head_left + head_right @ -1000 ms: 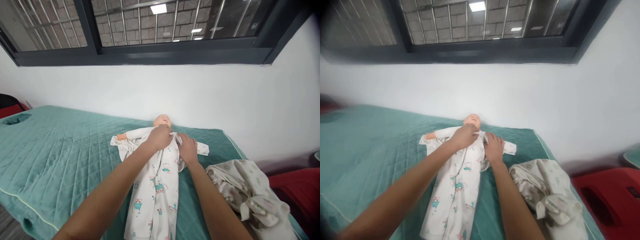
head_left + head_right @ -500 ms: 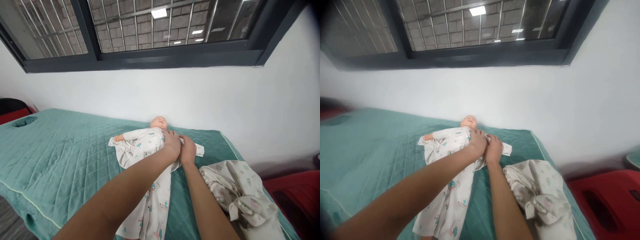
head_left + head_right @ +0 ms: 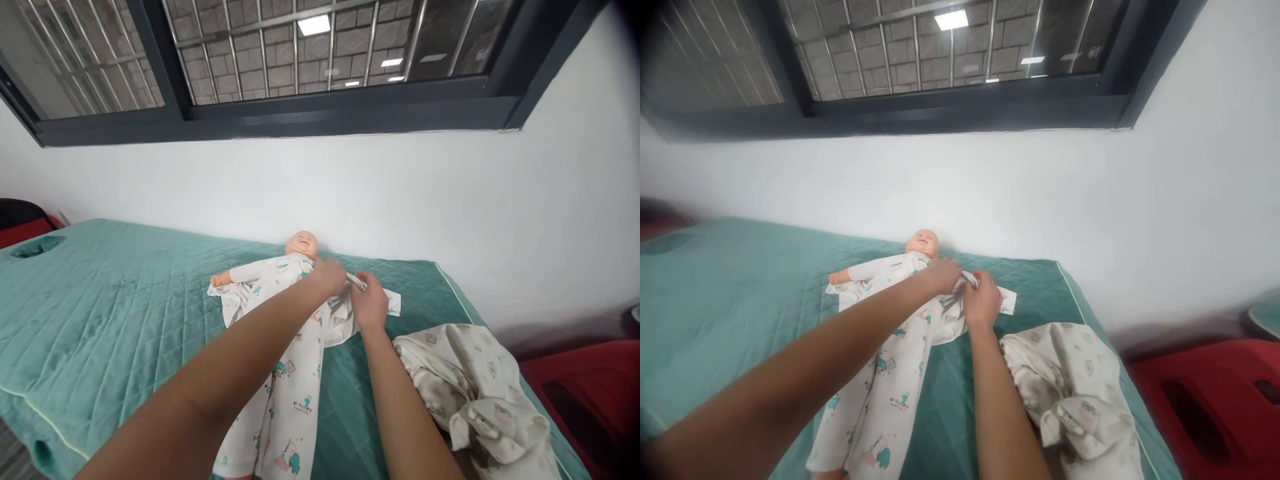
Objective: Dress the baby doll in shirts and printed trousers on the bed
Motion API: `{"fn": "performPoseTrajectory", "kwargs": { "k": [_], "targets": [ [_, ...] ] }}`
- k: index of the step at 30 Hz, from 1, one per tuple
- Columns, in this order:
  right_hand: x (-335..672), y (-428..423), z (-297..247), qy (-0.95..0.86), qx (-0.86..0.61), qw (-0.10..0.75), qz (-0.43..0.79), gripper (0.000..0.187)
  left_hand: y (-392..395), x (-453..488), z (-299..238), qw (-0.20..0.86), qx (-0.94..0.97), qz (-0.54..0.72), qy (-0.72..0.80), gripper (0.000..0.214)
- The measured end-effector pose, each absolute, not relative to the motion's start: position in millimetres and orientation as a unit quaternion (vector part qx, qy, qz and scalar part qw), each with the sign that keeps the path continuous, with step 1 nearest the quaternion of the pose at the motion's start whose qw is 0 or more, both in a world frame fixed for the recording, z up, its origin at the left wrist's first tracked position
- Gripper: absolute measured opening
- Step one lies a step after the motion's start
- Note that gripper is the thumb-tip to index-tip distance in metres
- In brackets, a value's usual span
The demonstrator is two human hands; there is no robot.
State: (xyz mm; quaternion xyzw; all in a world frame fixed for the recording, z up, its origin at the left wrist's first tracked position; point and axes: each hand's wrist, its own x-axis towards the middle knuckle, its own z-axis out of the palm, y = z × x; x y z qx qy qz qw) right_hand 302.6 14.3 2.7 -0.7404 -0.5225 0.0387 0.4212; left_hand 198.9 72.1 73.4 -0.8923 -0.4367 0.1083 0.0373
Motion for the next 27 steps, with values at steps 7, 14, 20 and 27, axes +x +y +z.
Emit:
{"fn": "performPoseTrajectory", "kwargs": {
  "k": [7, 14, 20, 27],
  "targets": [
    [302, 13, 8, -0.531, -0.769, 0.355, 0.028, 0.029, 86, 207, 58, 0.030, -0.911, 0.109, -0.397, 0.031],
    [306, 13, 12, -0.524, -0.778, 0.346, 0.031, 0.028, 88, 198, 62, 0.054, -0.920, 0.100, -0.375, 0.041],
    [314, 11, 15, -0.501, -0.776, 0.376, 0.073, 0.026, 90, 184, 73, 0.080, -0.922, 0.095, -0.368, 0.035],
    [322, 13, 8, -0.511, -0.746, 0.417, 0.099, 0.027, 92, 165, 89, 0.100, -0.919, 0.078, -0.373, 0.031]
  ]
}}
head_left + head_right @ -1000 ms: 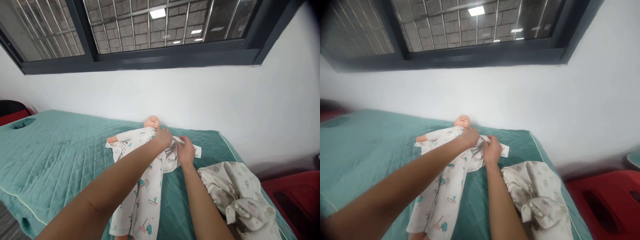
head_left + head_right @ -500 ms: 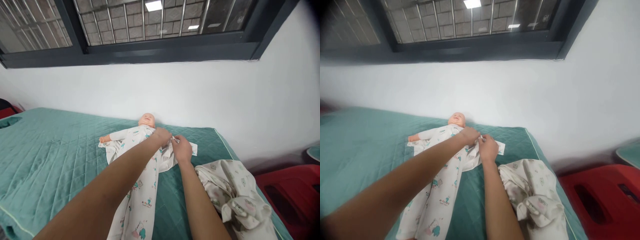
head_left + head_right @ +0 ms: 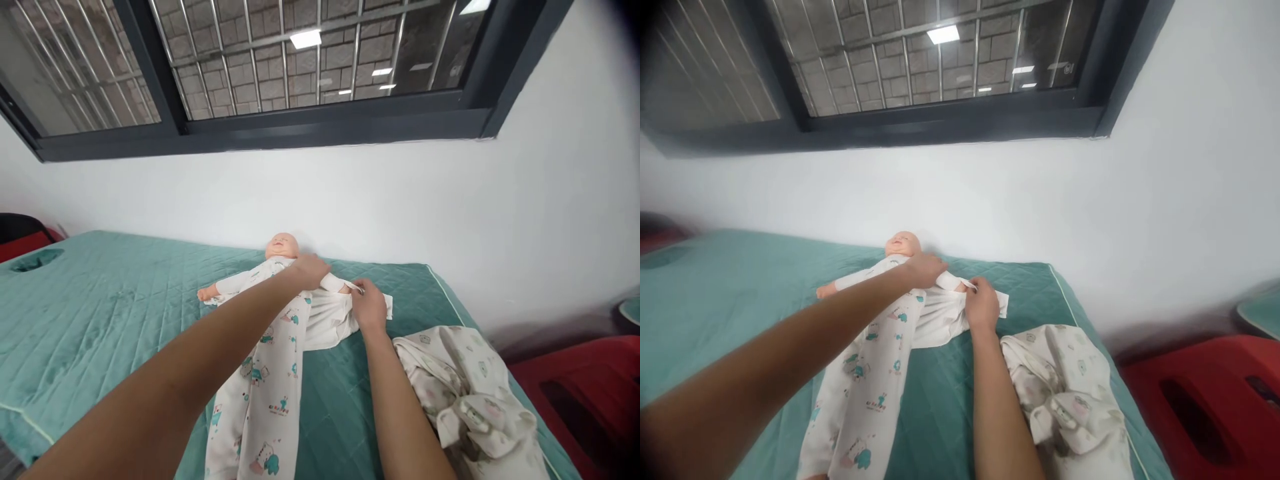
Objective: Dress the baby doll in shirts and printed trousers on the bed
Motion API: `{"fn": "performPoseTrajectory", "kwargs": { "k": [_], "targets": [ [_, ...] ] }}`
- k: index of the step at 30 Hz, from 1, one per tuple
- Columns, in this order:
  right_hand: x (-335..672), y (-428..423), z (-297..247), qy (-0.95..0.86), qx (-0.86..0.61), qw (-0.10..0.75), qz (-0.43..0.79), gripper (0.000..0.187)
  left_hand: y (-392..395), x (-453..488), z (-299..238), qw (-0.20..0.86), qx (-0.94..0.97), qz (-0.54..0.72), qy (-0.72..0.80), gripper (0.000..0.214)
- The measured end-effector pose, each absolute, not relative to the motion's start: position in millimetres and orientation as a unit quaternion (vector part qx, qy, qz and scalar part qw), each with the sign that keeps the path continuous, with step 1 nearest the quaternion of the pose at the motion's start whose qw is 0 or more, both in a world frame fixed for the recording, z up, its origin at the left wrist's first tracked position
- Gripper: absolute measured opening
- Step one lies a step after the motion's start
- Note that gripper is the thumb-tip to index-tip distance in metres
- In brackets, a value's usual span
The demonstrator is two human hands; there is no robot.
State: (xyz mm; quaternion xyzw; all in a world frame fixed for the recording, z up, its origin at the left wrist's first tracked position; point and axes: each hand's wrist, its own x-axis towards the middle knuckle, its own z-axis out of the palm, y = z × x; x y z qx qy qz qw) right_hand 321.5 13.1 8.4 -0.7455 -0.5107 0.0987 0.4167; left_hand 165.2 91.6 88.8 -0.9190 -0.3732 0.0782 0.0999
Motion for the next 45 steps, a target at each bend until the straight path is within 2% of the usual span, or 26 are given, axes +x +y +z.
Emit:
{"fn": "performPoseTrajectory", "kwargs": {
  "k": [6, 11, 16, 22, 29, 32, 35, 37, 41, 43, 45],
  "targets": [
    [327, 15, 5, -0.504, -0.709, 0.480, 0.116, 0.032, 94, 149, 107, 0.121, -0.917, 0.078, -0.371, 0.030],
    [331, 18, 2, -0.462, -0.679, 0.552, 0.147, 0.025, 93, 137, 112, 0.127, -0.915, 0.083, -0.373, 0.027],
    [337, 29, -7, -0.395, -0.625, 0.634, 0.226, 0.016, 87, 137, 101, 0.116, -0.920, 0.081, -0.366, 0.028],
    [341, 31, -7, -0.313, -0.529, 0.720, 0.322, 0.023, 80, 140, 89, 0.097, -0.921, 0.069, -0.372, 0.029],
    [339, 30, -2, -0.274, -0.489, 0.755, 0.339, 0.021, 62, 140, 94, 0.070, -0.913, 0.034, -0.401, 0.034],
    [339, 31, -4, -0.282, -0.508, 0.751, 0.313, 0.018, 37, 112, 95, 0.044, -0.904, -0.079, -0.417, 0.037],
    [332, 30, -1, -0.319, -0.532, 0.734, 0.278, 0.016, -4, 59, 80, -0.021, -0.820, -0.325, -0.471, 0.035],
    [321, 28, 3, -0.360, -0.543, 0.715, 0.253, 0.016, -33, 23, 61, -0.118, -0.717, -0.433, -0.534, 0.039],
    [289, 17, 16, -0.509, -0.599, 0.603, 0.136, 0.021, -77, -14, 25, -0.377, -0.540, -0.483, -0.577, 0.055],
    [271, 10, 21, -0.573, -0.628, 0.516, 0.105, 0.025, -84, -12, 18, -0.450, -0.497, -0.489, -0.558, 0.061],
    [256, 5, 23, -0.615, -0.638, 0.445, 0.132, 0.029, -83, -4, 17, -0.472, -0.478, -0.504, -0.543, 0.063]
  ]
}}
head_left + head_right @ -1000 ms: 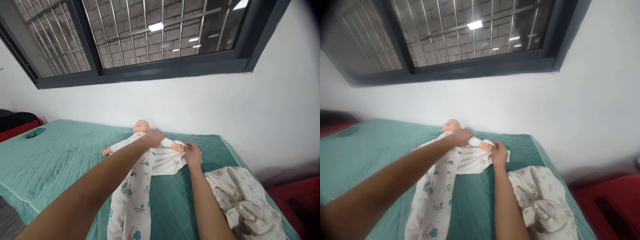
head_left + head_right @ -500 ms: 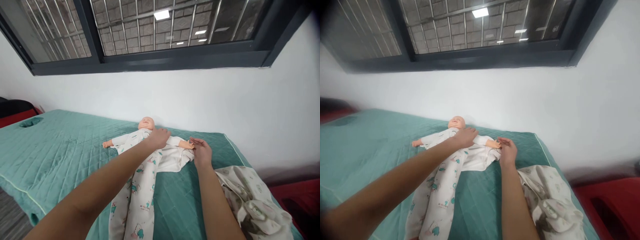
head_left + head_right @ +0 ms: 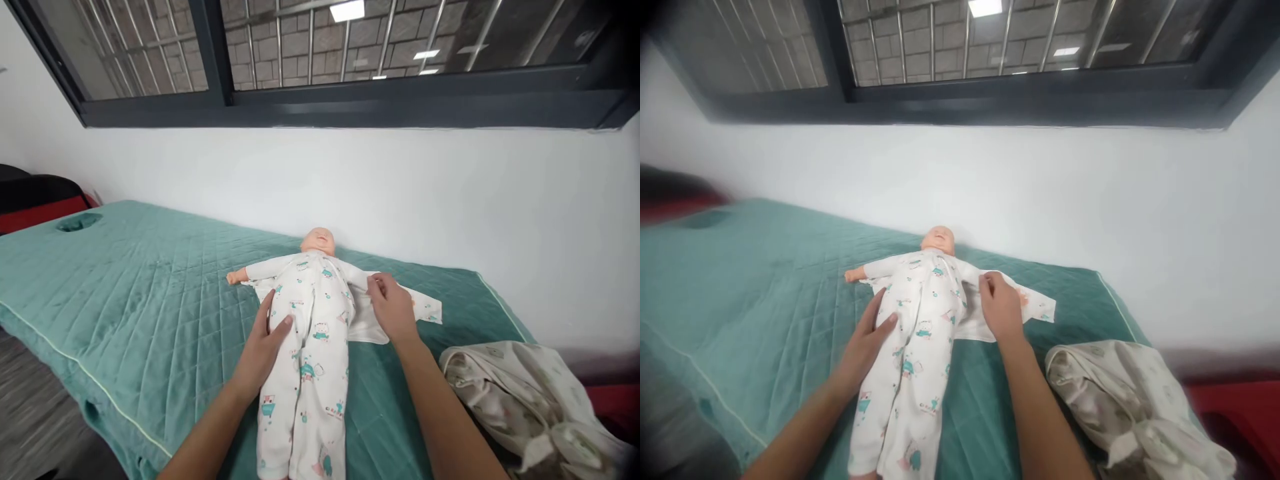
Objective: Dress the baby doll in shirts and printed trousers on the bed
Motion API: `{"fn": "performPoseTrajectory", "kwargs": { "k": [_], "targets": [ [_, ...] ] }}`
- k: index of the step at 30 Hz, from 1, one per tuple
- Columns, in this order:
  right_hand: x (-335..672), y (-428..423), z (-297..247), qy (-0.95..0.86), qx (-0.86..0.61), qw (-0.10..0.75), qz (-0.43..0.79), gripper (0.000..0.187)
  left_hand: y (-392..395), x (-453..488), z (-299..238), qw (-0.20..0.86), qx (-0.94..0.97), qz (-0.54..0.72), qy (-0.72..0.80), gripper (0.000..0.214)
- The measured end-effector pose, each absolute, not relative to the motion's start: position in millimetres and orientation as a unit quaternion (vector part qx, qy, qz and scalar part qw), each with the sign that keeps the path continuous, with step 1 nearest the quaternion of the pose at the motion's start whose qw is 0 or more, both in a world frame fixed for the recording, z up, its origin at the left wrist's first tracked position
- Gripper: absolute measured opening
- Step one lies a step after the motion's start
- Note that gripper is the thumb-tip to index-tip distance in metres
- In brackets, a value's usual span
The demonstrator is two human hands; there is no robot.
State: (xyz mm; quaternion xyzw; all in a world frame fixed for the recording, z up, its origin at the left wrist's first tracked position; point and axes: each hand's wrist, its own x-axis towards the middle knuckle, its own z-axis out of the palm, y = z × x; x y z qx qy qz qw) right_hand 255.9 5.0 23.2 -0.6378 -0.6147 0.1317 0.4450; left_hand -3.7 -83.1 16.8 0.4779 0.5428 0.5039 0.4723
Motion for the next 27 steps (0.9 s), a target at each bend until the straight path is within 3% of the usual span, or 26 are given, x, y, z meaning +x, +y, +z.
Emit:
{"fn": "performPoseTrajectory", "kwargs": {
  "k": [5, 11, 16, 27],
  "targets": [
    [238, 3, 19, -0.647, -0.611, 0.408, 0.203, 0.032, -57, 12, 19, 0.445, 0.499, 0.516, 0.535, 0.061],
    [238, 11, 10, -0.609, -0.621, 0.423, 0.253, 0.036, 13, 3, 27, 0.289, 0.577, 0.545, 0.535, 0.047],
    [229, 12, 8, -0.561, -0.611, 0.465, 0.308, 0.034, 67, 5, 45, 0.378, 0.658, 0.430, 0.490, 0.049],
    [223, 11, 3, -0.543, -0.620, 0.474, 0.310, 0.040, 60, -11, 32, 0.386, 0.714, 0.399, 0.426, 0.054]
  ]
}}
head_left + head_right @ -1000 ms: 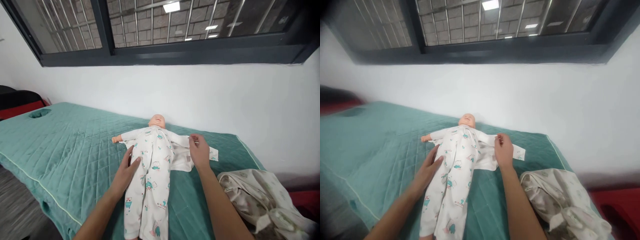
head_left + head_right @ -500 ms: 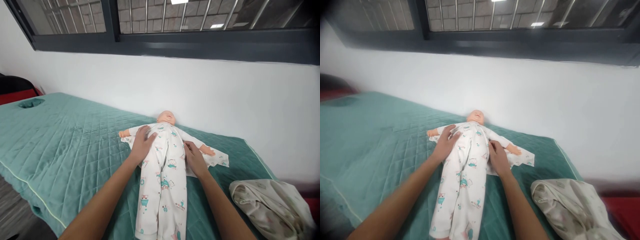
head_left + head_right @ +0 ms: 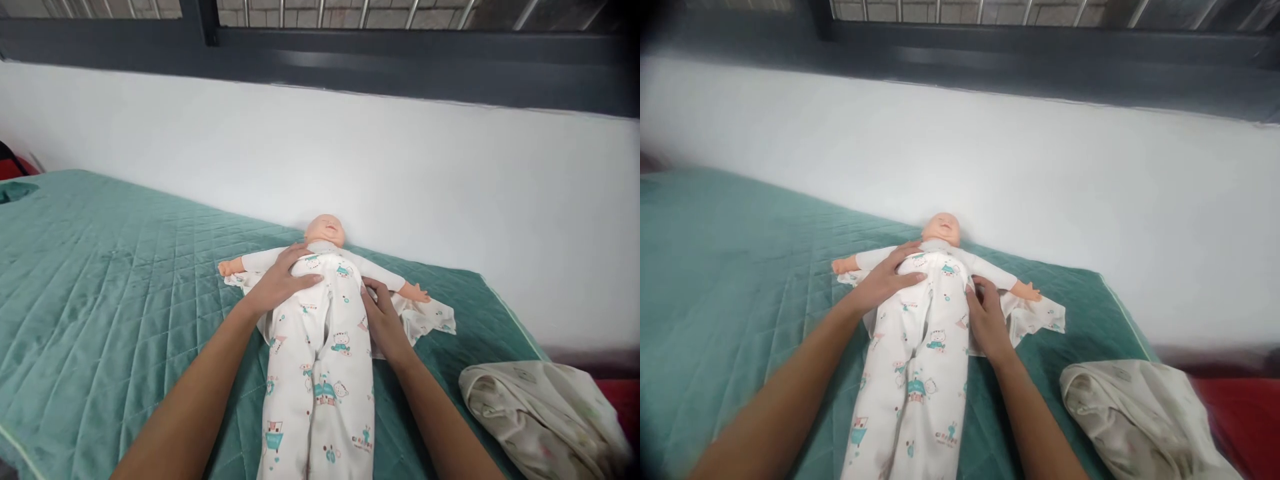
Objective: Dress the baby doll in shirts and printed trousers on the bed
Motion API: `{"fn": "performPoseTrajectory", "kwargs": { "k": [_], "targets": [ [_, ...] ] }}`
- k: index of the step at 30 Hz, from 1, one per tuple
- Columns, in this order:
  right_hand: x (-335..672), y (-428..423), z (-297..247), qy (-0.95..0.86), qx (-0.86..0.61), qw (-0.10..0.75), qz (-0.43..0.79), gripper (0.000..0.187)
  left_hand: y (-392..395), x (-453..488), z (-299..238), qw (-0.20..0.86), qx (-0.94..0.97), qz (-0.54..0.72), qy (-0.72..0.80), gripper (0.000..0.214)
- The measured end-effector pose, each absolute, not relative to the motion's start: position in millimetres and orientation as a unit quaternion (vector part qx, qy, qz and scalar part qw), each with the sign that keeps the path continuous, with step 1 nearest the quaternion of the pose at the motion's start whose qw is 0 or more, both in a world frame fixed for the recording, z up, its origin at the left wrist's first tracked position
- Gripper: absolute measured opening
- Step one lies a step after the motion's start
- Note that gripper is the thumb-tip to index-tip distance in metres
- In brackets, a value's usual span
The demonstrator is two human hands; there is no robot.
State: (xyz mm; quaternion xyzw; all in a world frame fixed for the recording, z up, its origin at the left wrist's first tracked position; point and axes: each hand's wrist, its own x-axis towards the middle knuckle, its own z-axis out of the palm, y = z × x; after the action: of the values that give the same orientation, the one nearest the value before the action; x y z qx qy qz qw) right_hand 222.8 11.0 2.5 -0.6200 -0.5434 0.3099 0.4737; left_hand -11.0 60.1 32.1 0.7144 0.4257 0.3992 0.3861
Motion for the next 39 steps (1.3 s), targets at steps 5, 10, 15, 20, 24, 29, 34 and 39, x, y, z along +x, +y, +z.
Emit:
{"fn": "performPoseTrajectory", "kwargs": {
  "k": [5, 10, 15, 20, 24, 29, 34, 39],
  "targets": [
    [223, 10, 5, -0.544, -0.625, 0.469, 0.306, 0.040, 52, -13, 32, 0.367, 0.743, 0.394, 0.397, 0.053],
    [226, 7, 7, -0.596, -0.613, 0.498, 0.147, 0.029, 45, -3, 31, 0.262, 0.762, 0.455, 0.380, 0.019],
    [215, 1, 16, -0.644, -0.512, 0.531, 0.202, 0.037, 40, 4, 31, 0.042, 0.804, 0.467, 0.365, 0.006],
    [209, -1, 20, -0.697, -0.474, 0.485, 0.233, 0.045, 39, 3, 25, -0.120, 0.823, 0.442, 0.336, 0.019],
    [207, -2, 24, -0.703, -0.488, 0.477, 0.198, 0.043, 39, 5, 21, -0.149, 0.826, 0.450, 0.305, 0.017],
    [203, -3, 28, -0.724, -0.488, 0.457, 0.169, 0.036, 38, 7, 19, -0.151, 0.839, 0.427, 0.301, 0.027],
    [200, -9, 25, -0.720, -0.493, 0.483, 0.072, 0.020, 39, 7, 13, -0.164, 0.829, 0.413, 0.339, 0.036],
    [201, -14, 25, -0.765, -0.470, 0.440, 0.022, 0.015, 33, -5, 4, -0.149, 0.820, 0.394, 0.387, 0.043]
  ]
}}
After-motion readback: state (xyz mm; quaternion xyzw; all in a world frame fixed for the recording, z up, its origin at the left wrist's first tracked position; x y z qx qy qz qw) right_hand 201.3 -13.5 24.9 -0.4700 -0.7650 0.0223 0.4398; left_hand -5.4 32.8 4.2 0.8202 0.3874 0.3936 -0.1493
